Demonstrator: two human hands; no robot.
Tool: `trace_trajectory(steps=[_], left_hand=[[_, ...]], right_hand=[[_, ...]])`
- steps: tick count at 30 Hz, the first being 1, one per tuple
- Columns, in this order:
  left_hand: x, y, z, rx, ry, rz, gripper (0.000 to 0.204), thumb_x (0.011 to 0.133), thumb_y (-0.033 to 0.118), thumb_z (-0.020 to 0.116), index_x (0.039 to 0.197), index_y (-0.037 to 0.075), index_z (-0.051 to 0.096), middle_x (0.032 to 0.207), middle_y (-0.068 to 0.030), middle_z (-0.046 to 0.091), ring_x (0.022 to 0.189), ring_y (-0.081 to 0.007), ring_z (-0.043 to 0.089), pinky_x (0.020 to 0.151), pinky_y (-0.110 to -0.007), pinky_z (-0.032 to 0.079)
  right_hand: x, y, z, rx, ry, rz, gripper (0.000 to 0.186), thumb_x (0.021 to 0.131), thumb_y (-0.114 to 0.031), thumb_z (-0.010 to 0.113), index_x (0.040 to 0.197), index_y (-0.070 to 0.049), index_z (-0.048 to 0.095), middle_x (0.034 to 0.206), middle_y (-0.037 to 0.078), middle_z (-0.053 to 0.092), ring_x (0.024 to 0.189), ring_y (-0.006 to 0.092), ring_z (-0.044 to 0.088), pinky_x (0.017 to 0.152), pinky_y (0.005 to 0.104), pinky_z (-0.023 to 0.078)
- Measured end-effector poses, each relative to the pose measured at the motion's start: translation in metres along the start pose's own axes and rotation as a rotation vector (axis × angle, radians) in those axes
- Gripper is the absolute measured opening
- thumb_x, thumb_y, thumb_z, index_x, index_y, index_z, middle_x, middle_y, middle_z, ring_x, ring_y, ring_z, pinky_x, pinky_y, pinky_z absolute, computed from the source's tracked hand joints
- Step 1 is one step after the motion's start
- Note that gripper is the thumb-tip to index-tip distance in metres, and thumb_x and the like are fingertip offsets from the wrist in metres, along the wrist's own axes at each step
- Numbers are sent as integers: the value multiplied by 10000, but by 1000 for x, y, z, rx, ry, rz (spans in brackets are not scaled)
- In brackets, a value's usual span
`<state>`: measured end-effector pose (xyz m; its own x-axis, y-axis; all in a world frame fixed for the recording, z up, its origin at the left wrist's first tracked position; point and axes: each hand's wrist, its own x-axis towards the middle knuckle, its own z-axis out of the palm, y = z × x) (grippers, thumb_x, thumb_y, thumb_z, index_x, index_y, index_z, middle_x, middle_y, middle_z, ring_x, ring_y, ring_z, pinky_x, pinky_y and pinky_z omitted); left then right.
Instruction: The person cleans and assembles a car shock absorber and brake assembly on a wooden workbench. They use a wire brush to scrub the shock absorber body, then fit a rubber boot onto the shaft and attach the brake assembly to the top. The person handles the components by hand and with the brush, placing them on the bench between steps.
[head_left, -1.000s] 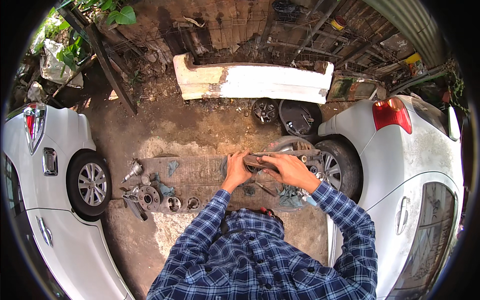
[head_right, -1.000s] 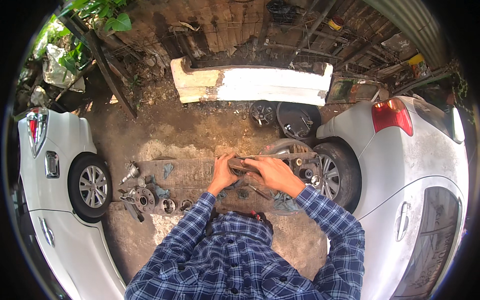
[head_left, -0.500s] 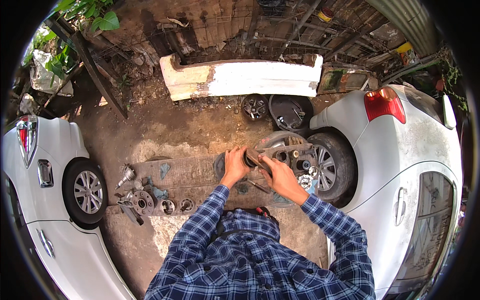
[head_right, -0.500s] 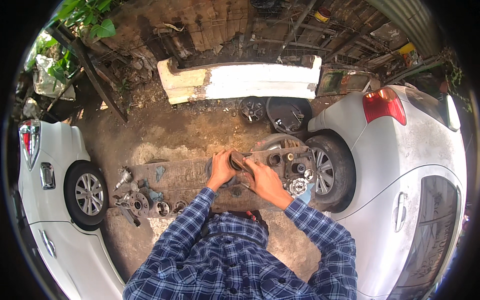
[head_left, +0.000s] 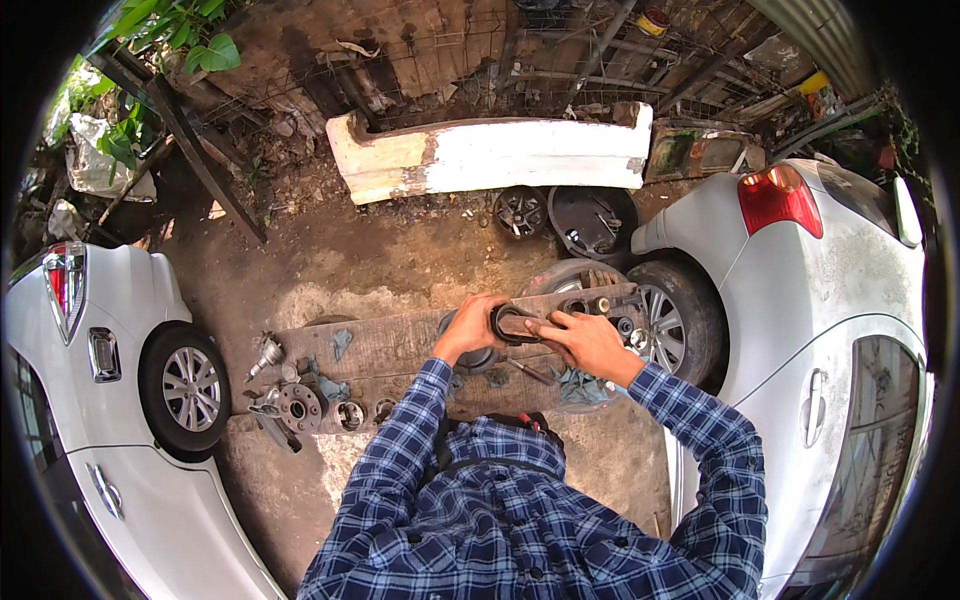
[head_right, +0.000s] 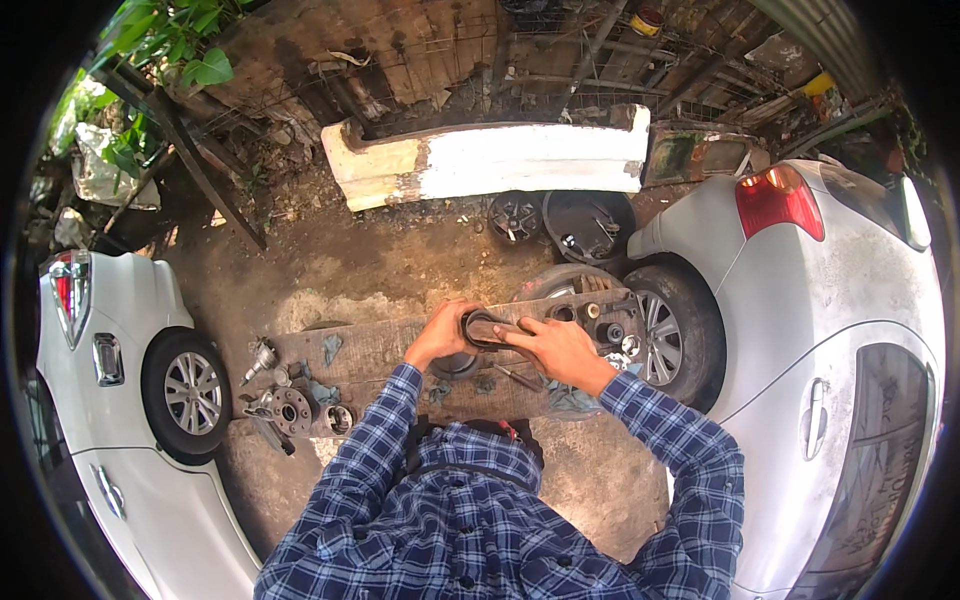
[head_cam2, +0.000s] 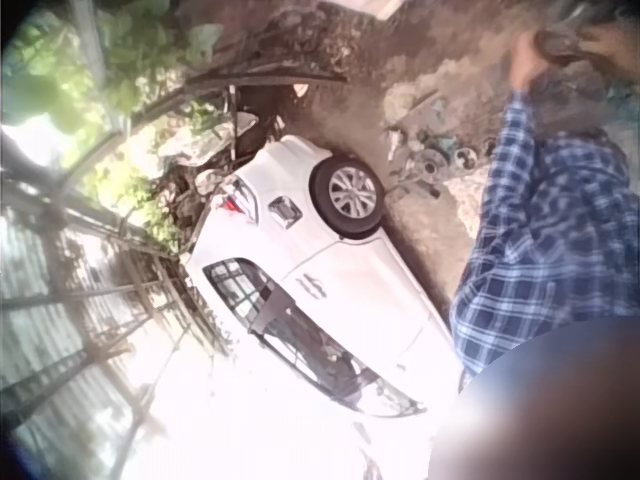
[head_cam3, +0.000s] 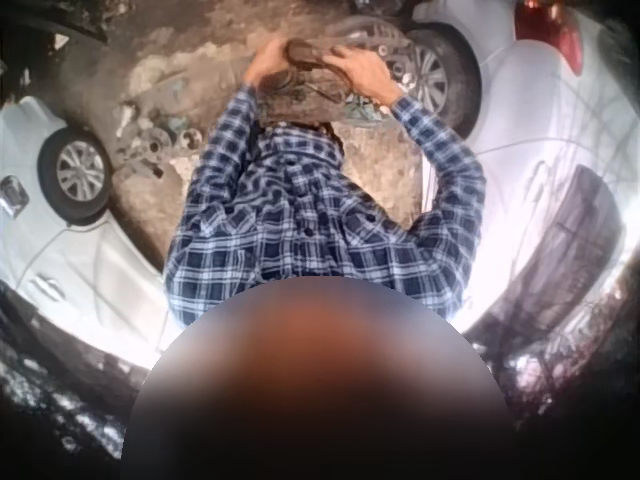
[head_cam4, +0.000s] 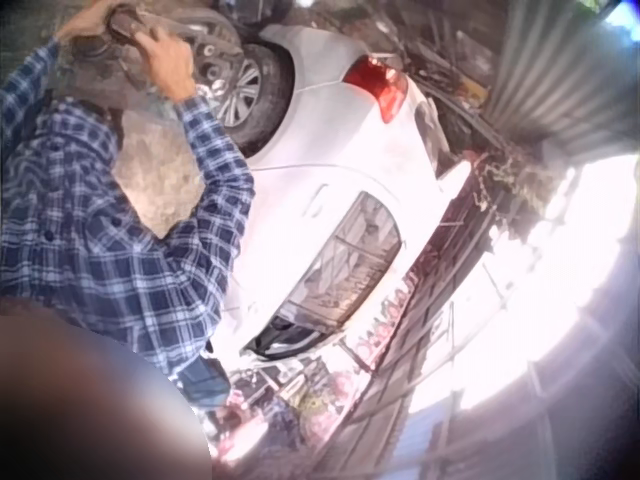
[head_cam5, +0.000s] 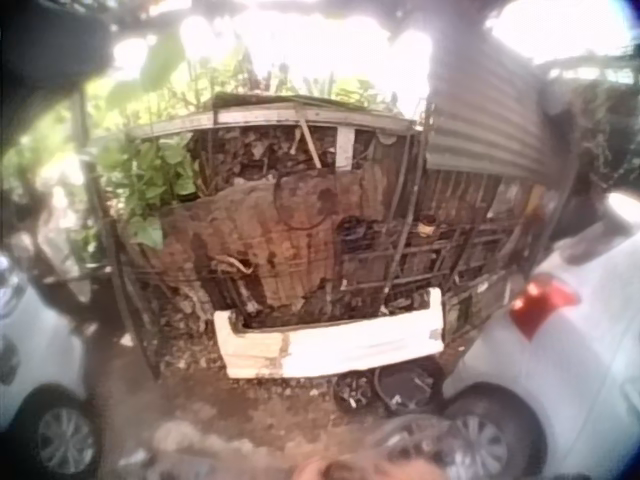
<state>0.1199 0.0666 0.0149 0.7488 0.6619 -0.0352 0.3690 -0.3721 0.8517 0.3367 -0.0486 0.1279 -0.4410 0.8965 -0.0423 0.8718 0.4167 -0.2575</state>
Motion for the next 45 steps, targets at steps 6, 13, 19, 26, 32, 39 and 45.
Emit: trace_trajectory(steps=[6, 13, 19, 26, 32, 39, 45], left_hand=[[1, -13, 8, -29, 57, 40, 678, 466, 179, 915, 1094, 51, 694, 985, -128, 695, 1014, -342, 622, 965, -457, 449], [3, 16, 47, 187, 457, -205, 542, 621, 217, 854, 1132, 103, 711, 911, -132, 697, 1000, -334, 603, 921, -557, 397], [-3, 7, 22, 169, 268, -194, 574, 557, 221, 880, 1094, 90, 724, 947, -130, 706, 1009, -352, 600, 926, -485, 420], [-9, -1, 6, 60, 83, -26, 631, 504, 226, 920, 1081, 65, 720, 984, -118, 640, 986, -337, 555, 938, -460, 434], [-5, 4, 16, 94, 85, -77, 594, 500, 221, 932, 1025, 41, 717, 967, -111, 598, 975, -346, 538, 911, -467, 437], [-12, 6, 20, 97, 180, -34, 513, 535, 183, 895, 993, 44, 709, 968, -158, 685, 991, -348, 585, 904, -481, 429], [-24, 16, 41, 192, 520, -113, 438, 672, 128, 796, 1080, 11, 687, 959, -170, 700, 974, -351, 591, 888, -494, 414]], right_hand=[[10, -21, 22, 489, 113, 205, 466, 916, -165, 672, 1358, -101, 542, 1130, 156, 653, 927, 395, 664, 757, 441, 541], [34, -28, 45, 787, 383, 588, 505, 903, -147, 700, 1346, -2, 506, 1208, 245, 646, 1138, 426, 612, 921, 423, 515], [17, -20, 43, 315, 285, 309, 502, 918, -242, 682, 1359, -59, 527, 1066, 163, 650, 865, 394, 660, 730, 464, 535], [12, -13, 21, 595, 151, 244, 514, 904, -239, 705, 1310, -15, 484, 1028, 216, 667, 867, 418, 663, 698, 454, 525], [34, -13, 14, 559, -10, 308, 547, 972, -333, 611, 1287, 42, 370, 785, 296, 639, 793, 485, 638, 689, 498, 483], [51, -16, 40, 613, 70, 424, 562, 1029, -434, 465, 1237, 78, 365, 832, 352, 621, 852, 539, 613, 743, 555, 466], [69, -35, 45, 646, 104, 610, 495, 1029, -377, 474, 1190, 77, 362, 827, 384, 617, 868, 561, 610, 740, 599, 473]])
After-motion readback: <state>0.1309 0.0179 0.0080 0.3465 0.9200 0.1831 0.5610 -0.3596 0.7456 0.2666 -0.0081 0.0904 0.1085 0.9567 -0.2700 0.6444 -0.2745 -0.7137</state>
